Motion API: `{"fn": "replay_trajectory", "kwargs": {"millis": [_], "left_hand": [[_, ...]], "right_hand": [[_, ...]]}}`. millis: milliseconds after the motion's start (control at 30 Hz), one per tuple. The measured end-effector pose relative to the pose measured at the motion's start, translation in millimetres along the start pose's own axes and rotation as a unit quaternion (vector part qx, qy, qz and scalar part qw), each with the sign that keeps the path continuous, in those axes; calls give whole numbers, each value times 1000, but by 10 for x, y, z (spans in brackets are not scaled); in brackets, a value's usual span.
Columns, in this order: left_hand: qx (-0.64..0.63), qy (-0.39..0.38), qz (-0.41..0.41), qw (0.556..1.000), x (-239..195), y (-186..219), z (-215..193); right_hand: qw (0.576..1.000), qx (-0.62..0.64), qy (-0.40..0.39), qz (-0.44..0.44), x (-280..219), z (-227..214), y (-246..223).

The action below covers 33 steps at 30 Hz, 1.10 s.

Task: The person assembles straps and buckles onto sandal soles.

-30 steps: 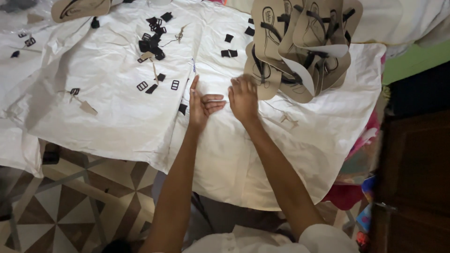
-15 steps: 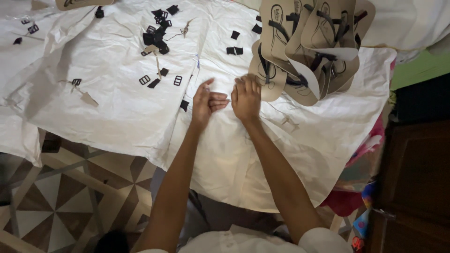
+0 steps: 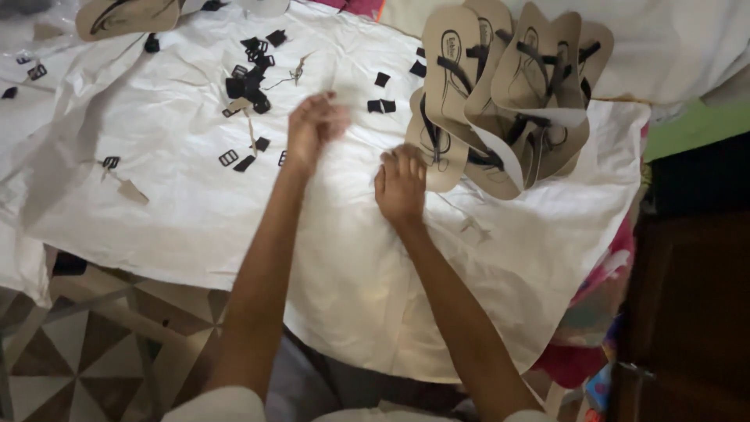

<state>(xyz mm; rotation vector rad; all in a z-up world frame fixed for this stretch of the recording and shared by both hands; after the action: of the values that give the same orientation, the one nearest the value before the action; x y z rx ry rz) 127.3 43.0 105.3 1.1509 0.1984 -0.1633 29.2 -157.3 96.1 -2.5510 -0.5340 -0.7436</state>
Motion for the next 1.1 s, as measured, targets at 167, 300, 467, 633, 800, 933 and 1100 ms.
{"fn": "replay_trajectory", "kwargs": {"millis": [167,300,467,633,800,933,1100], "left_hand": [[-47,60,48,996,946,92,-431],[-57,134,95,985,1744,51,-902],[-95,164,98,977,2315,226,-1195],[-204,165,84,961,2669,327,-1395],[-213,112,37,970,2719,493,-1229],[-191,119,43,973,2796,461,-1237],[-177,183,48,966,2834,356,-1412]], "right_hand": [[1000,-14,9,7,-1,-5,-2],[999,16,25,14,23,-34,-27],[1000,15,-3,22,29,43,30],[999,2,-37,28,59,74,59],[999,13,-26,34,72,30,37],[999,16,-19,25,76,5,16],[999,7,-22,27,56,31,17]]}}
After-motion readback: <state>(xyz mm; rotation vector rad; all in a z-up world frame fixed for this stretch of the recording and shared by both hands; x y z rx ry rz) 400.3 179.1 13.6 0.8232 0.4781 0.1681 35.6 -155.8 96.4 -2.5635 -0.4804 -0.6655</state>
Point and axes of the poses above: each hand's wrist, its own x-axis towards the middle knuckle, its own z-axis out of the palm, y = z × x, the point moved 3 cm from there along x, towards the middle knuckle, and after that the axes turned 6 degrees about -z, right-handed, at the moved point
